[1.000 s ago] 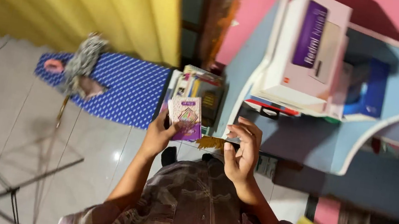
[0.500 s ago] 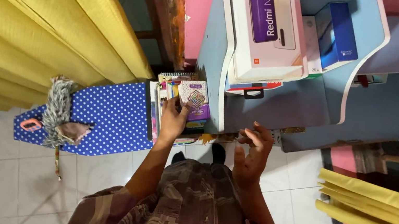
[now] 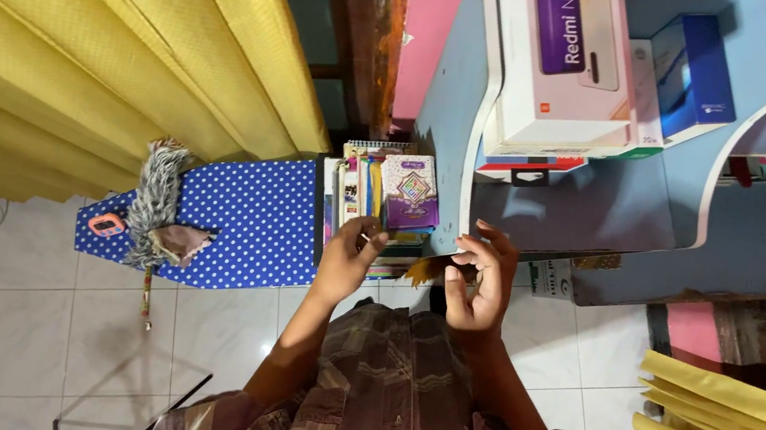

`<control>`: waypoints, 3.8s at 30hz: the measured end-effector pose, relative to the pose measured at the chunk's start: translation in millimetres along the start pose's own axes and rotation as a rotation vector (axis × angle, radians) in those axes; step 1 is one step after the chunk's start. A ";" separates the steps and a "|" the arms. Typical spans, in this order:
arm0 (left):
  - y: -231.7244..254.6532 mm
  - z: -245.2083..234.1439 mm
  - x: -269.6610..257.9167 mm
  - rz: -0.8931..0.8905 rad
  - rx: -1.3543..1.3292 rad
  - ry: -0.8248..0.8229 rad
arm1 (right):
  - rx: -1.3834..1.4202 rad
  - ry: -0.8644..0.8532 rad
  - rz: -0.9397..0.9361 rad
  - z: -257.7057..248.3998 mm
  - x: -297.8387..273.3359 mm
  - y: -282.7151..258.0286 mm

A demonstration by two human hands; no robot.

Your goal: The person removes books and boxes from a bookshelf one by one, briefly turns them over, and places them on a nearby ironing board. The person continues this process for several items, including books, a calendar, and small boxes.

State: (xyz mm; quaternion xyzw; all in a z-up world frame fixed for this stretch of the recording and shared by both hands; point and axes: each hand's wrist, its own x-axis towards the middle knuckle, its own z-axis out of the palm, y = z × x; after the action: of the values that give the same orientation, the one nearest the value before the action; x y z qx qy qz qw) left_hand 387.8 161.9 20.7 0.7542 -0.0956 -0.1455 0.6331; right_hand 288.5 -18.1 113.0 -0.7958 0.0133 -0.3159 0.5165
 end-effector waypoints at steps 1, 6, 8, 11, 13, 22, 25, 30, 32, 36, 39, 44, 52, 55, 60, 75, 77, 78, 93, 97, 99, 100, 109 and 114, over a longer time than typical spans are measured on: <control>4.8 -1.6 -8.0 -0.003 -0.025 -0.003 | 0.002 -0.012 -0.004 1.8 -1.1 -0.7; 16.6 -3.0 -33.9 -0.031 -0.095 -0.084 | -0.056 -0.047 0.006 6.5 -10.9 -4.6; 14.8 -1.8 -42.5 0.007 -0.117 -0.115 | -0.161 -0.038 -0.024 4.9 -18.3 -5.3; 11.9 3.1 -42.8 0.085 -0.129 -0.154 | -0.130 -0.035 0.022 0.3 -24.2 -0.6; 10.4 8.2 -50.0 0.045 -0.052 -0.168 | -0.090 -0.033 0.080 -10.9 -36.6 -2.0; 32.1 73.0 -75.1 0.114 -0.048 -0.306 | -0.183 0.124 0.022 -83.1 -64.5 -7.0; 44.1 111.1 -86.4 0.096 0.000 -0.349 | -0.225 0.165 0.029 -125.6 -82.7 -7.6; 74.7 191.6 -127.8 0.122 0.022 -0.468 | -0.218 0.259 0.052 -218.1 -126.4 -4.1; 83.9 224.4 -147.1 0.163 0.038 -0.516 | -0.189 0.330 0.098 -252.1 -147.4 -1.7; 90.2 283.1 -173.9 0.270 0.063 -0.608 | -0.203 0.407 0.138 -314.0 -191.6 3.0; 90.8 319.4 -198.1 0.282 0.109 -0.642 | -0.271 0.435 0.173 -354.2 -216.8 3.0; 98.3 379.3 -220.7 0.332 0.106 -0.768 | -0.191 0.497 0.204 -405.9 -246.7 -1.5; 118.8 431.4 -213.2 0.154 0.099 -0.890 | -0.155 0.603 0.355 -447.2 -268.1 18.2; 123.9 455.4 -202.9 0.275 0.161 -0.867 | -0.168 0.651 0.389 -466.8 -270.6 25.8; 123.5 526.0 -173.7 0.273 0.257 -1.011 | -0.175 0.781 0.464 -508.5 -267.3 46.9; 177.2 647.6 -11.4 0.348 0.253 -0.969 | -0.089 0.738 0.437 -593.6 -109.0 170.4; 181.7 654.4 0.9 0.333 0.273 -0.980 | 0.040 0.724 0.493 -597.7 -101.3 195.1; 182.9 656.9 4.5 0.336 0.284 -0.982 | 0.107 0.711 0.519 -599.2 -97.0 208.2; 159.1 666.5 64.3 0.072 0.281 -0.505 | -0.079 0.268 0.781 -646.3 33.8 436.6; 168.6 697.0 67.5 0.069 0.291 -0.369 | -0.107 0.137 0.774 -665.1 69.6 517.9; 177.5 711.8 70.1 0.037 0.308 -0.326 | -0.204 0.060 0.769 -674.2 89.1 546.6; 182.1 720.1 70.2 0.018 0.312 -0.309 | -0.227 0.025 0.778 -678.3 99.1 558.5; 209.9 781.1 66.8 -0.059 0.361 -0.134 | -0.472 -0.164 0.717 -698.5 191.6 638.2; 204.7 797.0 52.7 -0.176 0.405 -0.002 | -0.518 -0.269 0.390 -697.2 230.4 675.4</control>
State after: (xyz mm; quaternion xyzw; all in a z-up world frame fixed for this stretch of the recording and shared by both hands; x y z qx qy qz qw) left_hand 174.0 -631.2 92.4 0.8713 -0.0572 -0.1786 0.4535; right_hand 318.9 -980.3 -149.2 -0.9174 0.1766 -0.0900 0.3451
